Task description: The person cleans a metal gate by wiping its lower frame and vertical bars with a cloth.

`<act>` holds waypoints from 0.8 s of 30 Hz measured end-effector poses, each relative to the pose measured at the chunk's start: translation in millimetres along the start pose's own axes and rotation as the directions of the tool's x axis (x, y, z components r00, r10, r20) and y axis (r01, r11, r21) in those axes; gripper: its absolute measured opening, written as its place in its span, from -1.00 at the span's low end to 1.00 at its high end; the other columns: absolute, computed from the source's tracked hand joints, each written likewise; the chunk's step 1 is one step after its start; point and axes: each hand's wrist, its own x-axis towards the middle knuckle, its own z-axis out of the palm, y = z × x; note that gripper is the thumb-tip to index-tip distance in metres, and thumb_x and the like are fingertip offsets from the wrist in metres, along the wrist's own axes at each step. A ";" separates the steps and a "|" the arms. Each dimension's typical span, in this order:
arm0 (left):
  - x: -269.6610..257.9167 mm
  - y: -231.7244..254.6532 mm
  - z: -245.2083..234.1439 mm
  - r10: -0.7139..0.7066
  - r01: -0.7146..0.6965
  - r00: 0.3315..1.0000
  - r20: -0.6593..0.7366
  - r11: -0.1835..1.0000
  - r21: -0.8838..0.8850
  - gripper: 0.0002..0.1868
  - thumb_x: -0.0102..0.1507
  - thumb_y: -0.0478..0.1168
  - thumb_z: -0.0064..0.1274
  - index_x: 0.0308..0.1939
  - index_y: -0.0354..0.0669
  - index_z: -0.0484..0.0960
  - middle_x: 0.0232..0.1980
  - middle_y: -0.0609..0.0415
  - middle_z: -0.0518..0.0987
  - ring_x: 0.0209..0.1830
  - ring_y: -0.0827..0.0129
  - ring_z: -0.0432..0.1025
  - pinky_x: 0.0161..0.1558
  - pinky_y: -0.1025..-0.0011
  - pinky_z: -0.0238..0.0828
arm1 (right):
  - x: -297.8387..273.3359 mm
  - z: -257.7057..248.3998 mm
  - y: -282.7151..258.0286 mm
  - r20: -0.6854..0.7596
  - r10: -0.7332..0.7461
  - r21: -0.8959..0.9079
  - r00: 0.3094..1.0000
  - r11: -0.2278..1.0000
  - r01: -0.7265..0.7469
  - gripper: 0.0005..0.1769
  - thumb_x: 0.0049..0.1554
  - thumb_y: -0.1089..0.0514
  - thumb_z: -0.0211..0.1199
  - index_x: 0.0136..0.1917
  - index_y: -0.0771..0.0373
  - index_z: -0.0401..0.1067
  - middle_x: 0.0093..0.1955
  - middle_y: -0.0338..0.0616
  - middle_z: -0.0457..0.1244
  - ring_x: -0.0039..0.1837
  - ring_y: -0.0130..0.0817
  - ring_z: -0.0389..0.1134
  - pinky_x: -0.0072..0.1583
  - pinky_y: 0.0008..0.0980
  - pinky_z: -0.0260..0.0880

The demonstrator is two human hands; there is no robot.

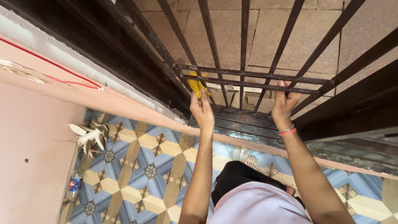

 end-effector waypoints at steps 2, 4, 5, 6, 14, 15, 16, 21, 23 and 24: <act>5.5 4.0 -2.5 0.007 -0.008 1.000 0.004 0.998 0.054 -0.67 0.49 -0.17 -0.10 0.11 -0.43 0.56 -0.18 0.11 0.60 -0.24 0.58 0.37 -0.18 0.53 0.34 | 0.0 -1.0 0.1 -0.006 0.015 0.017 1.000 1.000 -0.015 -0.81 0.41 0.23 0.10 -0.08 0.25 0.39 -0.31 -0.49 0.05 -0.29 -0.69 -0.01 -0.25 -0.54 -0.12; 9.7 6.1 -7.1 -0.018 0.015 1.000 0.023 0.993 0.116 -0.66 0.48 -0.17 -0.08 0.14 -0.42 0.57 -0.21 0.12 0.60 -0.26 0.58 0.36 -0.20 0.53 0.33 | -1.7 -3.1 1.3 0.021 -0.079 -0.096 0.997 0.992 0.080 -0.70 0.44 0.21 0.11 -0.17 0.25 0.31 -0.32 -0.47 0.05 -0.28 -0.68 -0.02 -0.24 -0.52 -0.11; 11.1 6.3 -8.4 -0.044 0.036 0.998 0.042 0.983 0.179 -0.64 0.46 -0.16 -0.06 0.17 -0.41 0.58 -0.23 0.13 0.60 -0.28 0.58 0.35 -0.22 0.53 0.33 | -2.5 -4.0 1.8 0.021 -0.080 -0.095 0.997 0.992 0.082 -0.70 0.44 0.21 0.11 -0.17 0.25 0.31 -0.32 -0.47 0.05 -0.28 -0.68 -0.02 -0.24 -0.52 -0.11; 12.2 6.6 -9.8 -0.038 0.029 0.998 0.044 0.984 0.178 -0.64 0.46 -0.16 -0.06 0.17 -0.41 0.58 -0.23 0.13 0.60 -0.28 0.58 0.35 -0.22 0.53 0.33 | -1.1 -2.6 2.3 0.005 -0.058 -0.074 0.998 0.996 0.058 -0.66 0.45 0.21 0.11 -0.21 0.23 0.28 -0.33 -0.47 0.05 -0.28 -0.68 -0.02 -0.24 -0.52 -0.12; 6.4 -4.0 -19.0 0.082 -0.081 0.996 0.037 0.996 -0.024 -0.63 0.48 -0.13 -0.06 0.18 -0.39 0.57 -0.11 0.16 0.57 -0.20 0.61 0.35 -0.14 0.59 0.26 | -0.4 5.7 -13.8 0.015 -0.093 -0.102 0.996 0.990 0.094 -0.63 0.45 0.21 0.09 -0.23 0.23 0.24 -0.33 -0.45 0.05 -0.27 -0.66 -0.01 -0.22 -0.50 -0.11; 9.1 -6.6 -17.1 0.079 -0.078 0.996 0.040 0.997 -0.027 -0.63 0.48 -0.13 -0.06 0.18 -0.39 0.57 -0.11 0.16 0.57 -0.20 0.61 0.35 -0.14 0.59 0.26 | 1.1 7.6 -13.7 -0.004 -0.096 -0.100 0.995 0.990 0.095 -0.68 0.43 0.22 0.10 -0.20 0.25 0.26 -0.31 -0.45 0.05 -0.26 -0.66 -0.01 -0.22 -0.49 -0.10; 14.0 -9.5 -17.1 0.011 -0.011 0.998 0.061 1.000 -0.001 -0.64 0.48 -0.13 -0.06 0.15 -0.40 0.57 -0.12 0.15 0.60 -0.19 0.60 0.38 -0.12 0.58 0.31 | 0.8 8.8 -13.1 -0.020 -0.097 -0.095 0.995 0.991 0.095 -0.73 0.40 0.23 0.10 -0.18 0.27 0.29 -0.30 -0.46 0.04 -0.25 -0.66 -0.01 -0.22 -0.49 -0.08; 11.4 -18.1 -19.3 0.001 0.000 0.997 0.081 1.000 -0.019 -0.61 0.47 -0.12 -0.06 0.20 -0.40 0.54 -0.07 0.16 0.60 -0.13 0.60 0.41 -0.07 0.58 0.33 | 2.9 7.1 -10.2 0.014 -0.102 -0.081 0.995 0.991 0.102 -0.64 0.44 0.22 0.09 -0.23 0.23 0.21 -0.30 -0.45 0.04 -0.24 -0.65 -0.01 -0.21 -0.48 -0.09; 6.9 -21.9 -18.7 -0.026 0.029 0.997 0.075 0.999 -0.043 -0.63 0.48 -0.11 -0.06 0.15 -0.40 0.57 -0.10 0.12 0.64 -0.15 0.58 0.44 -0.08 0.57 0.35 | 0.2 3.1 -9.8 0.015 -0.114 -0.096 0.993 0.989 0.115 -0.63 0.45 0.22 0.10 -0.23 0.22 0.20 -0.30 -0.44 0.05 -0.23 -0.65 0.00 -0.20 -0.47 -0.08; 7.0 -22.6 -18.8 -0.026 0.029 0.997 0.075 0.999 -0.043 -0.63 0.48 -0.11 -0.06 0.15 -0.40 0.57 -0.10 0.12 0.64 -0.15 0.58 0.44 -0.08 0.57 0.35 | -0.2 3.3 -10.0 0.019 -0.121 -0.107 0.993 0.987 0.122 -0.65 0.45 0.23 0.09 -0.22 0.23 0.23 -0.29 -0.44 0.05 -0.22 -0.64 0.00 -0.19 -0.47 -0.07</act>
